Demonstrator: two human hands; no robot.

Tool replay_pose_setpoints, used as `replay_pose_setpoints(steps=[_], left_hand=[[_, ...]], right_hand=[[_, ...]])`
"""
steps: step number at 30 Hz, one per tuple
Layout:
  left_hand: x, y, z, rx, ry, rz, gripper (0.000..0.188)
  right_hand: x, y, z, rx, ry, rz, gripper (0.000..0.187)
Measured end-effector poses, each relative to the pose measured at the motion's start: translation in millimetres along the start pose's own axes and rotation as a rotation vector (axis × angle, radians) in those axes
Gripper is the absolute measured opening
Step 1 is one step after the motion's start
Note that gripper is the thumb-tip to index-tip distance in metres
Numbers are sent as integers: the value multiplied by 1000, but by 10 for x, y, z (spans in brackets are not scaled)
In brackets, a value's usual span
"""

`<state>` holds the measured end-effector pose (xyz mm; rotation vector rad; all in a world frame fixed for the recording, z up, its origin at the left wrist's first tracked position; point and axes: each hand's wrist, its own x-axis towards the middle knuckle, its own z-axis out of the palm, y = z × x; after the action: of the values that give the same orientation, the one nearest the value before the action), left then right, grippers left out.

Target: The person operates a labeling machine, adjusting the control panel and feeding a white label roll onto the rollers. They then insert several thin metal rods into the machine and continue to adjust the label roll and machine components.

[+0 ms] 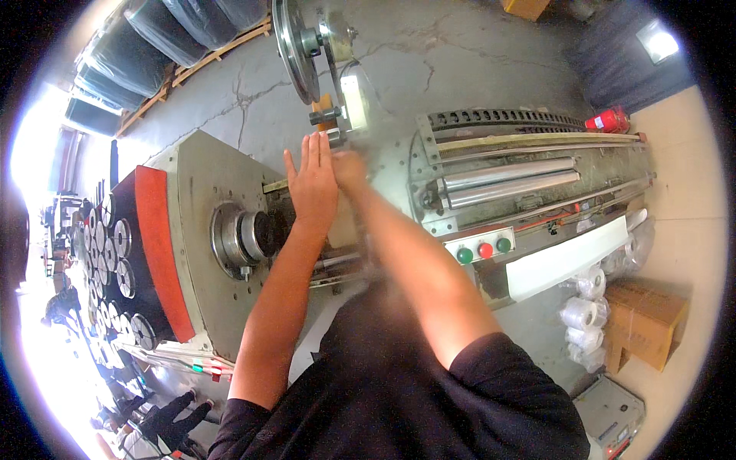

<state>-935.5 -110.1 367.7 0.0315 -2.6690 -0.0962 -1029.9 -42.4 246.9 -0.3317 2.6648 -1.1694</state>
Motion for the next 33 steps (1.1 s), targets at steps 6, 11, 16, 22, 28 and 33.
replay_pose_setpoints(steps=[6, 11, 16, 22, 28, 33], left_hand=[[-47, -47, 86, 9, 33, 30, 56], [19, -19, 110, 43, -51, 1, 57], [39, -5, 164, 76, -60, 2, 57], [48, 2, 196, 81, -93, 19, 65], [41, 53, 214, 71, -10, 27, 60], [79, 99, 203, 77, -103, 39, 72]], right_hand=[[-262, -131, -182, 246, 48, 122, 40], [-368, -175, -322, 130, 45, 135, 35], [-438, -116, -322, 54, 95, 67, 29], [-527, -63, -307, 103, 121, 61, 27], [-562, -91, -404, 14, 101, 38, 25], [-687, -135, -532, 167, 76, 123, 29]])
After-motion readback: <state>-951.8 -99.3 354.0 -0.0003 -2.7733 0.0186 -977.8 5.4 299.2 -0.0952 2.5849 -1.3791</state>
